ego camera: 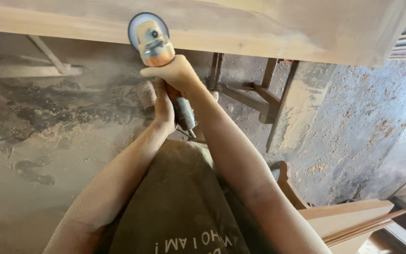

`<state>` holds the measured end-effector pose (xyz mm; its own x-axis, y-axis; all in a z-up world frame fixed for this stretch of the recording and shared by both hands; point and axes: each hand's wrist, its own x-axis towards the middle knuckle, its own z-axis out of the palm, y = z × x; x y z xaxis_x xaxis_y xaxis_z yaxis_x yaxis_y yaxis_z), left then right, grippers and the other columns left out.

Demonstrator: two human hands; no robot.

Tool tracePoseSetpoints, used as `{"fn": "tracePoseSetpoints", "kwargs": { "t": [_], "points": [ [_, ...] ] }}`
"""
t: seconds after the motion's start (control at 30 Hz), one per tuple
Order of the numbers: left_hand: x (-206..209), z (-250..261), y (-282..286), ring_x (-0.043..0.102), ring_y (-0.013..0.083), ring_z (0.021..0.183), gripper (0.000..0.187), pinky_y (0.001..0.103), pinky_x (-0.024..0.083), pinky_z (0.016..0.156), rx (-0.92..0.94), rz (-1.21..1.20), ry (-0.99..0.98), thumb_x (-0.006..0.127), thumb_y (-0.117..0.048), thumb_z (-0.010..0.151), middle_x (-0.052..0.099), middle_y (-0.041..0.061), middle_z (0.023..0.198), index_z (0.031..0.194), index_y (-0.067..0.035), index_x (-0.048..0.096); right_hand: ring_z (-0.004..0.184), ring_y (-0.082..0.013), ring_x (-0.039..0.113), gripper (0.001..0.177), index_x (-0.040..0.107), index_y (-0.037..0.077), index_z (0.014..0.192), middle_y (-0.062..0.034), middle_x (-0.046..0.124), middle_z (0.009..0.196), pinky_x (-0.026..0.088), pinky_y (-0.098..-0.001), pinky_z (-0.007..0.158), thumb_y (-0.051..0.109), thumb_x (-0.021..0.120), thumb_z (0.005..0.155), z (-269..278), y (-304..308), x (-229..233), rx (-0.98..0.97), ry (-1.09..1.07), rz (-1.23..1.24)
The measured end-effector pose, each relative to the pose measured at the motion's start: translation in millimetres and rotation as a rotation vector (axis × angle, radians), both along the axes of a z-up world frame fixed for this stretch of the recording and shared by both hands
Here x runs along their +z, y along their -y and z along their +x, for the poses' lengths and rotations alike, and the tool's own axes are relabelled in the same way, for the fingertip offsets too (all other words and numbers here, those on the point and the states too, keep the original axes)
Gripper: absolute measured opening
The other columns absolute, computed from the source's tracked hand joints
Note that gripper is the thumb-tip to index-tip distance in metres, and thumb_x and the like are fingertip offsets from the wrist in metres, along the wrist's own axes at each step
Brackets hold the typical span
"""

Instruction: The person sands the surface of a large wooden panel using a hand-held power sander, moving the tool across the wood in circular and linear patterns.

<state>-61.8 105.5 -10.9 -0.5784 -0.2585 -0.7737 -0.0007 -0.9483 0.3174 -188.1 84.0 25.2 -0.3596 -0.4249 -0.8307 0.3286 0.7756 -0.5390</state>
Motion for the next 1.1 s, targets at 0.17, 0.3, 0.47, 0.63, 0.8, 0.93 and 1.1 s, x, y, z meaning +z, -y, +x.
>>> {"fn": "tracePoseSetpoints", "kwargs": {
  "t": [0.17,0.3,0.47,0.63,0.8,0.93,1.1],
  "points": [
    [-11,-32,-39,0.062,0.0148,0.099,0.075,0.034,0.054,0.085,0.021,0.0,0.014,0.037,-0.074,0.095,0.063,0.004,0.113,0.134,-0.012,0.053,0.085,-0.0232,0.077,0.078,0.074,-0.007,0.104,-0.0171,0.077,0.091,0.063,-0.036,0.073,0.065,0.072,0.075,-27,-46,-5,-0.119,-0.003,-0.068],
    [-18,-76,-99,0.062,0.0142,0.106,0.076,0.035,0.053,0.091,0.008,0.072,0.025,0.039,-0.073,0.095,0.062,0.003,0.119,0.139,-0.013,0.052,0.091,-0.0251,0.076,0.089,0.076,-0.007,0.106,-0.02,0.078,0.093,0.059,-0.035,0.079,0.075,0.058,0.079,-75,-106,-8,-0.13,-0.09,-0.024],
    [-25,-158,-209,0.062,0.0158,0.103,0.075,0.035,0.053,0.09,-0.132,0.109,-0.059,0.042,-0.073,0.096,0.063,0.003,0.114,0.14,-0.013,0.052,0.093,-0.0274,0.076,0.087,0.077,-0.008,0.106,-0.0221,0.079,0.095,0.058,-0.0359,0.082,0.073,0.059,0.078,-157,-233,-3,-0.207,-0.14,-0.065],
    [-34,-240,-328,0.066,0.0145,0.105,0.077,0.032,0.053,0.092,-0.173,0.064,0.047,0.045,-0.072,0.095,0.068,0.003,0.117,0.142,-0.011,0.054,0.095,-0.026,0.077,0.087,0.072,-0.009,0.111,-0.0185,0.077,0.101,0.059,-0.0375,0.085,0.072,0.058,0.082,-227,-356,-6,-0.265,-0.131,0.012],
    [-48,-319,-416,0.063,0.0222,0.084,0.085,0.039,0.058,0.073,-0.407,-0.036,0.024,0.036,-0.076,0.096,0.063,0.012,0.105,0.144,-0.006,0.045,0.089,-0.0274,0.075,0.083,0.074,-0.007,0.112,-0.0211,0.076,0.099,0.06,-0.0413,0.079,0.069,0.053,0.086,-301,-453,-12,-0.411,-0.154,-0.005],
    [-52,-377,-466,0.067,0.0158,0.083,0.076,0.033,0.058,0.07,-0.527,-0.023,-0.036,0.031,-0.078,0.091,0.068,0.005,0.103,0.131,-0.016,0.051,0.067,-0.0196,0.064,0.073,0.071,0.001,0.103,-0.0105,0.066,0.079,0.056,-0.035,0.058,0.07,0.05,0.089,-355,-514,-14,-0.488,-0.171,0.026],
    [-53,-438,-498,0.051,0.0236,0.071,0.089,0.036,0.045,0.06,-0.661,-0.019,-0.282,0.049,-0.075,0.104,0.057,0.015,0.087,0.129,0.01,0.058,0.059,-0.0166,0.056,0.066,0.058,0.005,0.106,-0.0036,0.057,0.076,0.053,-0.0343,0.054,0.07,0.062,0.096,-390,-544,1,-0.841,-0.089,-0.242]
  ]
}}
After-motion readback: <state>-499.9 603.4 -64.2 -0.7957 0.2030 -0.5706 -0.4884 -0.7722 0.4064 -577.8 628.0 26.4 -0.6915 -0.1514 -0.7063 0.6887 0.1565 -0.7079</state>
